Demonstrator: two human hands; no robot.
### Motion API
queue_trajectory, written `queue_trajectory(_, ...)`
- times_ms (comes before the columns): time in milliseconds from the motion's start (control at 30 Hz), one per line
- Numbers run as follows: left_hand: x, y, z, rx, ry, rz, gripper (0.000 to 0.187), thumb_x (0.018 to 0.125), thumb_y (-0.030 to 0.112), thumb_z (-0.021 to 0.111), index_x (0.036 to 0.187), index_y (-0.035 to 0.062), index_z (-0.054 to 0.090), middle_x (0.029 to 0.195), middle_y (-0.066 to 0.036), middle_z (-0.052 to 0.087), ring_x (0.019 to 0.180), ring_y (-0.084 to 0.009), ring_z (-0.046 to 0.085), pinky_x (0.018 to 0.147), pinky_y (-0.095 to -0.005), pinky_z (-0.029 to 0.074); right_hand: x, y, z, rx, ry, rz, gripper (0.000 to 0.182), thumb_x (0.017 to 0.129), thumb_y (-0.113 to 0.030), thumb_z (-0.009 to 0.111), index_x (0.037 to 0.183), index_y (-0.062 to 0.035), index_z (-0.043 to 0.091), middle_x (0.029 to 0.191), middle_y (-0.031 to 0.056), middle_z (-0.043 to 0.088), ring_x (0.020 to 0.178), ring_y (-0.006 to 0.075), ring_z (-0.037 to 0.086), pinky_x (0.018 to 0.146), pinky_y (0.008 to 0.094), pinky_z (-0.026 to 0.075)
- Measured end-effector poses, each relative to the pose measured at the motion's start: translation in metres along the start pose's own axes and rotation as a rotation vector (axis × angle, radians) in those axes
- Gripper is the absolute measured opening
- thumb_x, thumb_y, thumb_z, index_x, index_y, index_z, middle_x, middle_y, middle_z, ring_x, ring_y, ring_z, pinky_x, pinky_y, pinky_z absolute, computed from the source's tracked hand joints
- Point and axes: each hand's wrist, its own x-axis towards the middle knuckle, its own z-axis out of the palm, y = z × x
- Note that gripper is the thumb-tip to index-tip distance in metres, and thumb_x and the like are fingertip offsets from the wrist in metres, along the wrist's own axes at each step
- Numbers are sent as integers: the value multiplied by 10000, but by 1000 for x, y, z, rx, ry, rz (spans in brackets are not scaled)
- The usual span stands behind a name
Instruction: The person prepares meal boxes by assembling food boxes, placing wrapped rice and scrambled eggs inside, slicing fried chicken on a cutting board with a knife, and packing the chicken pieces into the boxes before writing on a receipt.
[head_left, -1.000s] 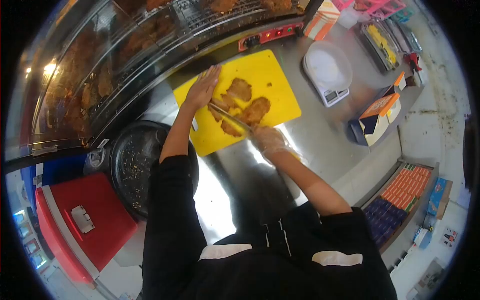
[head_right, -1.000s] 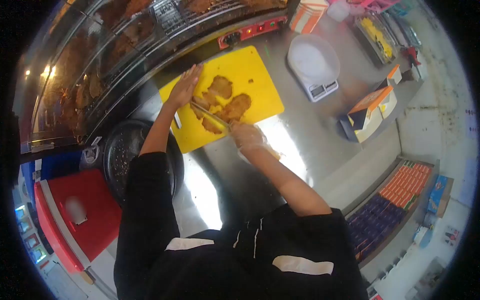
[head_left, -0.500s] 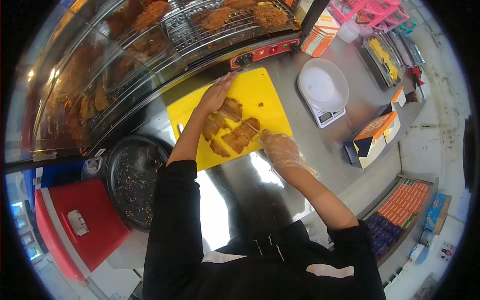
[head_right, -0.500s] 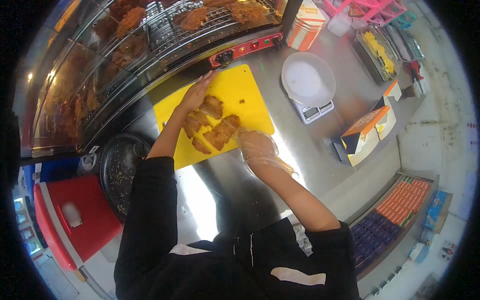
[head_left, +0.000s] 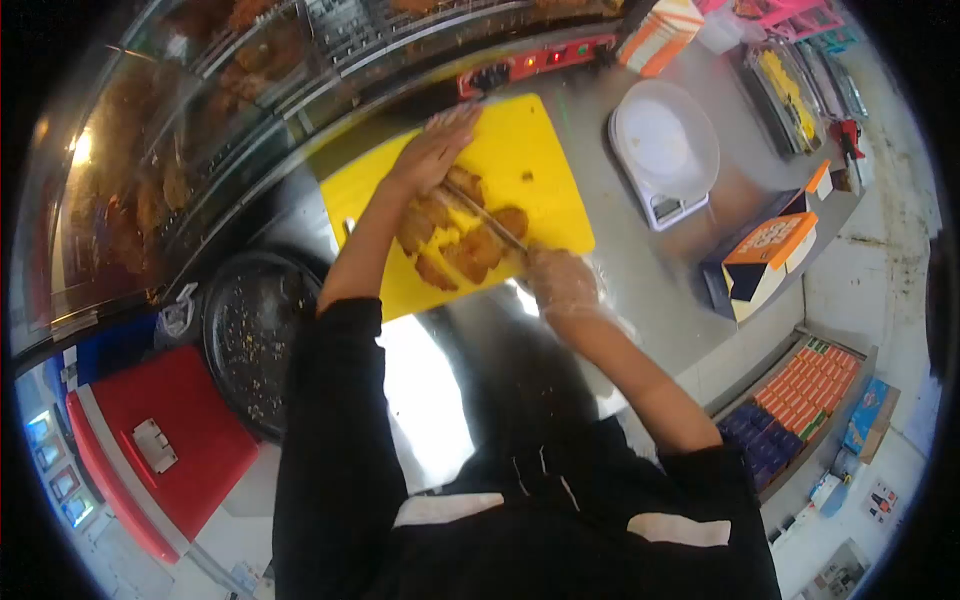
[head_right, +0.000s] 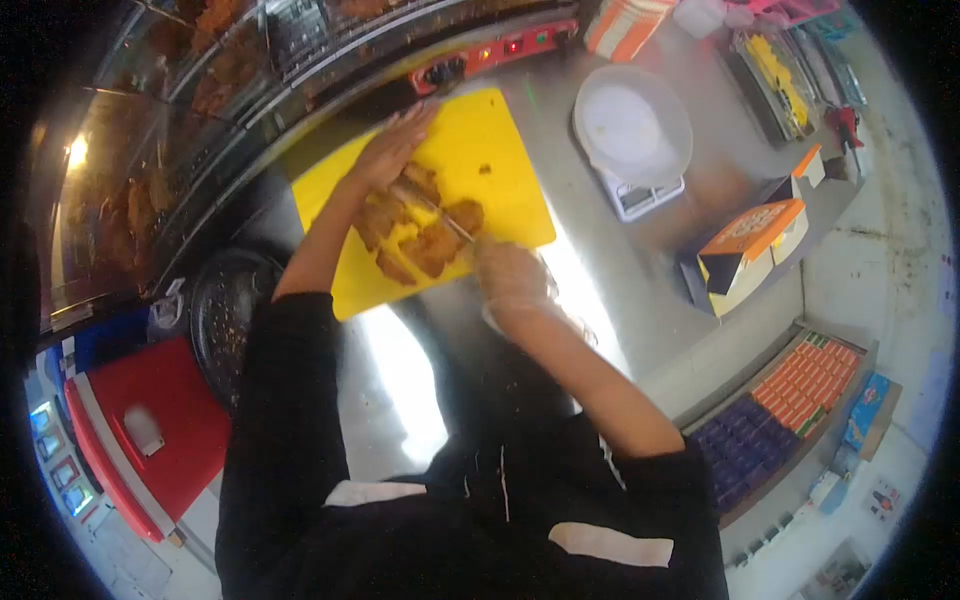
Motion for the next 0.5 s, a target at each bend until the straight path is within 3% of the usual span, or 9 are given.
queue_trajectory(33, 8, -3, -5, -85, 9, -47, 494, 953, 318, 230, 1401, 108, 211, 1452, -62, 217, 1341, -207, 190, 1097, -385, 136, 1, -2, -7, -33, 38, -12, 244, 843, -284, 488, 962, -76, 536, 842, 188, 624, 808, 364, 608, 664, 452, 482)
queue_trajectory(233, 14, -7, -8, 11, 16, -10, 474, 955, 291, 223, 1396, 116, 223, 1441, -77, 235, 1336, -222, 197, 1105, -365, 134, 2, 8, 18, 21, 64, -50, 243, 837, -282, 503, 953, -74, 548, 853, 194, 625, 821, 365, 607, 675, 464, 476)
queue_trajectory(300, 7, -2, 2, -19, 30, -25, 469, 955, 288, 227, 1393, 121, 233, 1438, -79, 243, 1335, -223, 198, 1106, -364, 134, 4, 11, 26, 71, 55, 22, 237, 835, -289, 503, 918, -77, 567, 860, 194, 626, 819, 368, 604, 680, 452, 477)
queue_trajectory(400, 12, 1, -8, -15, 35, -38, 459, 957, 284, 230, 1391, 136, 248, 1434, -84, 254, 1334, -226, 204, 1105, -358, 133, 1, 6, 10, 58, 108, -107, 242, 836, -301, 501, 889, -75, 570, 842, 189, 625, 810, 364, 603, 686, 441, 475)
queue_trajectory(500, 0, 10, -1, -175, 56, -103, 452, 961, 286, 219, 1389, 149, 260, 1427, -86, 270, 1328, -239, 222, 1102, -354, 140, -17, 6, 3, 163, 128, -50, 253, 842, -309, 488, 869, -69, 562, 826, 187, 623, 798, 354, 603, 685, 439, 470)
